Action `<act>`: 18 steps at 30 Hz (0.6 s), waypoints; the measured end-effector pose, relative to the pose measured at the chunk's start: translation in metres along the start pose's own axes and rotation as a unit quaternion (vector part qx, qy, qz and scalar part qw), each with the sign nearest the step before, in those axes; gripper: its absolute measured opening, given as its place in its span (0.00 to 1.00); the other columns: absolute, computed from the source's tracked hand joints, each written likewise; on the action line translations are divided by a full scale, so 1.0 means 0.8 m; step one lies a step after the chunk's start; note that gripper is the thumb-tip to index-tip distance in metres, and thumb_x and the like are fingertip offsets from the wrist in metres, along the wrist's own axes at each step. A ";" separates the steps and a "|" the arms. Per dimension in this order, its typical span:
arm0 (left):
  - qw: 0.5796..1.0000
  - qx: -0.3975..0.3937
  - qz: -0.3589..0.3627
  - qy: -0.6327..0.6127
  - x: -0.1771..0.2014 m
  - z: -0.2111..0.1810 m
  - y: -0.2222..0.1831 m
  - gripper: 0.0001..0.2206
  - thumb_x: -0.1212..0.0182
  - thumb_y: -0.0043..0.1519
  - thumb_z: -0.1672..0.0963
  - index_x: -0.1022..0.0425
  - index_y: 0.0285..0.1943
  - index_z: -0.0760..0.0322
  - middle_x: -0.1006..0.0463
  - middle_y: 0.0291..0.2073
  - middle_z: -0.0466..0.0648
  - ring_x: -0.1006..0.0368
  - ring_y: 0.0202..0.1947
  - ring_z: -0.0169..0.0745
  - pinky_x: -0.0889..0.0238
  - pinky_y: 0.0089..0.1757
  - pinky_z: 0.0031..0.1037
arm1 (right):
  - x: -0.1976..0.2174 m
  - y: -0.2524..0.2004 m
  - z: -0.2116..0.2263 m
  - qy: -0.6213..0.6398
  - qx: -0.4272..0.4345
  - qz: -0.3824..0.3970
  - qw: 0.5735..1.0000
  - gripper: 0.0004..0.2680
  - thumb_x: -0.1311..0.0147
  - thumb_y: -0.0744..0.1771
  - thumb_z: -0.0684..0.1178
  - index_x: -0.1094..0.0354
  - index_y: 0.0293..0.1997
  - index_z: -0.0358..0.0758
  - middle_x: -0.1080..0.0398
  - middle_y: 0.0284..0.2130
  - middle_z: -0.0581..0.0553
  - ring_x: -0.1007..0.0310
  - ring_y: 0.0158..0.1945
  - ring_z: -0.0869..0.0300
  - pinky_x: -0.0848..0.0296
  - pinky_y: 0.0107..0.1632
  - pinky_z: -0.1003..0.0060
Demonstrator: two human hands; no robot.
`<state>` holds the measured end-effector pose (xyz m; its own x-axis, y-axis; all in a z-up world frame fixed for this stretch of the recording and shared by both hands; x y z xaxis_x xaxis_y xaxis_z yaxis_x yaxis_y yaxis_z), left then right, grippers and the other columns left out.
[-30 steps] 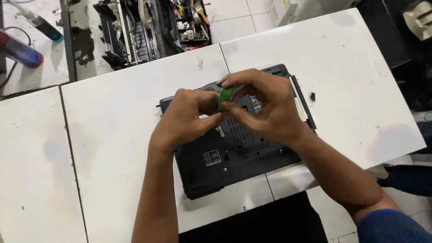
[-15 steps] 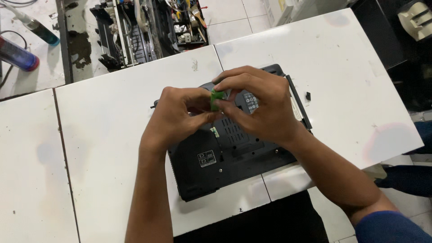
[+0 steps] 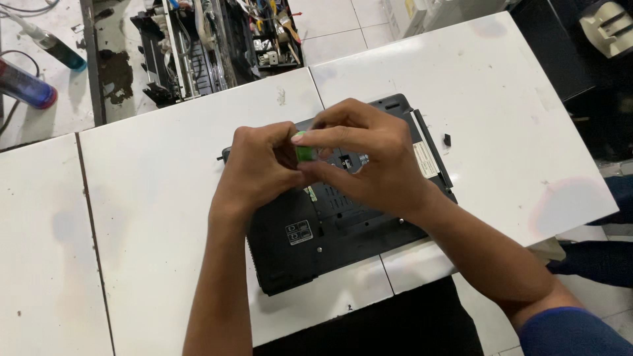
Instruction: The person uses a green screwdriver to remove screws from the bottom panel of a laptop. They then lift off the panel to expose the internal components, including RAM slots and a hard drive.
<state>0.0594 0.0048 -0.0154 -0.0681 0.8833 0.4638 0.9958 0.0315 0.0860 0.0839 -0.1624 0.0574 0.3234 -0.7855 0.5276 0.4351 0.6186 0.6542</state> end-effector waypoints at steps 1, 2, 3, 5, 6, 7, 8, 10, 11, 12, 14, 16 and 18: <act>1.000 0.001 0.000 0.000 -0.003 0.006 0.002 0.21 0.16 0.43 0.60 0.34 0.25 0.60 0.24 0.18 0.41 0.35 0.25 0.20 0.39 0.25 0.22 | -0.002 -0.001 0.000 0.001 -0.001 0.000 1.000 0.14 0.23 0.66 0.39 0.23 0.54 0.40 0.25 0.44 0.36 0.22 0.43 0.52 0.20 0.46 0.62; 0.999 -0.026 -0.010 0.036 -0.004 0.008 0.003 0.25 0.15 0.44 0.58 0.40 0.26 0.59 0.34 0.18 0.39 0.44 0.27 0.25 0.48 0.26 0.25 | -0.005 -0.002 0.001 -0.001 0.005 0.001 1.000 0.14 0.23 0.66 0.39 0.23 0.54 0.39 0.25 0.43 0.36 0.22 0.42 0.52 0.21 0.45 0.62; 0.996 -0.054 -0.020 0.073 -0.006 0.010 0.003 0.30 0.14 0.45 0.56 0.46 0.27 0.58 0.45 0.19 0.38 0.54 0.29 0.30 0.56 0.27 0.28 | -0.007 -0.003 0.002 -0.003 0.010 0.001 1.000 0.14 0.22 0.66 0.38 0.24 0.54 0.38 0.25 0.42 0.36 0.22 0.42 0.52 0.22 0.44 0.62; 0.997 -0.054 -0.016 0.061 -0.006 0.003 0.002 0.27 0.15 0.45 0.56 0.43 0.27 0.58 0.40 0.19 0.38 0.51 0.28 0.29 0.53 0.27 0.27 | -0.007 -0.001 0.003 -0.011 0.007 -0.002 1.000 0.14 0.22 0.66 0.38 0.24 0.53 0.38 0.25 0.42 0.36 0.22 0.42 0.52 0.22 0.44 0.62; 0.997 -0.055 -0.013 0.050 -0.006 -0.002 0.003 0.25 0.16 0.46 0.57 0.40 0.28 0.58 0.35 0.19 0.39 0.47 0.27 0.28 0.49 0.27 0.27 | -0.006 -0.001 0.004 -0.021 0.005 -0.006 1.000 0.14 0.23 0.66 0.38 0.25 0.52 0.37 0.26 0.43 0.36 0.22 0.42 0.52 0.23 0.44 0.61; 0.997 -0.057 -0.011 0.050 -0.004 -0.007 0.002 0.25 0.16 0.46 0.57 0.40 0.28 0.58 0.35 0.19 0.39 0.47 0.27 0.28 0.49 0.27 0.27 | -0.006 0.000 0.002 -0.023 0.004 -0.008 1.000 0.14 0.23 0.66 0.38 0.25 0.52 0.37 0.26 0.43 0.36 0.22 0.42 0.52 0.23 0.44 0.61; 0.997 -0.064 0.015 0.026 -0.006 -0.013 0.001 0.18 0.19 0.48 0.59 0.33 0.32 0.60 0.32 0.21 0.39 0.43 0.27 0.25 0.42 0.28 0.24 | -0.005 0.000 -0.001 -0.017 -0.002 -0.018 1.000 0.14 0.23 0.66 0.37 0.27 0.51 0.36 0.27 0.42 0.37 0.24 0.39 0.54 0.23 0.43 0.63; 0.996 -0.073 0.043 0.003 -0.007 -0.022 -0.001 0.13 0.23 0.50 0.62 0.26 0.35 0.62 0.30 0.23 0.38 0.38 0.28 0.21 0.35 0.28 0.21 | -0.005 -0.001 -0.005 -0.013 -0.008 -0.030 0.999 0.14 0.24 0.65 0.35 0.28 0.49 0.36 0.29 0.40 0.38 0.26 0.36 0.57 0.23 0.42 0.64; 0.996 -0.078 0.050 -0.010 -0.006 -0.026 -0.002 0.11 0.23 0.51 0.62 0.23 0.37 0.63 0.26 0.24 0.38 0.34 0.28 0.21 0.31 0.30 0.20 | -0.006 -0.001 -0.006 -0.006 -0.008 -0.032 0.999 0.13 0.26 0.66 0.35 0.30 0.49 0.35 0.30 0.40 0.38 0.27 0.36 0.57 0.23 0.41 0.65; 0.995 -0.083 0.057 -0.021 -0.004 -0.031 -0.003 0.10 0.24 0.53 0.61 0.20 0.38 0.63 0.23 0.25 0.38 0.30 0.29 0.20 0.27 0.32 0.19 | -0.007 0.000 -0.007 0.002 -0.006 -0.035 0.999 0.12 0.29 0.66 0.34 0.31 0.49 0.34 0.32 0.40 0.38 0.28 0.35 0.57 0.23 0.40 0.66; 0.995 -0.079 0.056 -0.023 -0.002 -0.035 -0.004 0.06 0.31 0.53 0.62 0.20 0.36 0.63 0.22 0.24 0.39 0.27 0.28 0.21 0.26 0.34 0.19 | -0.009 -0.002 -0.005 0.009 -0.001 -0.038 0.999 0.11 0.32 0.67 0.34 0.32 0.49 0.35 0.32 0.41 0.37 0.28 0.36 0.57 0.23 0.41 0.65; 0.995 -0.075 0.053 -0.024 0.002 -0.040 -0.005 0.04 0.38 0.53 0.63 0.20 0.34 0.64 0.21 0.23 0.40 0.25 0.28 0.22 0.24 0.35 0.20 | -0.009 -0.002 -0.002 0.018 0.005 -0.041 0.999 0.10 0.35 0.68 0.34 0.33 0.50 0.35 0.33 0.42 0.37 0.29 0.37 0.56 0.23 0.42 0.65; 0.995 -0.041 0.074 -0.042 0.003 -0.040 -0.007 0.07 0.40 0.56 0.62 0.17 0.38 0.63 0.21 0.25 0.38 0.25 0.30 0.21 0.23 0.37 0.19 | -0.011 -0.002 -0.001 0.026 0.002 -0.034 0.999 0.09 0.40 0.68 0.34 0.34 0.50 0.35 0.32 0.41 0.37 0.29 0.39 0.55 0.24 0.41 0.65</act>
<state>0.0515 -0.0080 0.0131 0.0883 0.9118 0.4011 0.9859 -0.1376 0.0957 0.0812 -0.1567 0.0515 0.3371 -0.8254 0.4528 0.4534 0.5638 0.6903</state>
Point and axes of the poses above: each hand's wrist, its own y-axis towards the middle knuckle, its own x-axis out of the back of the hand, z = x × y, the point moved 6 cm from there along y, towards the middle knuckle
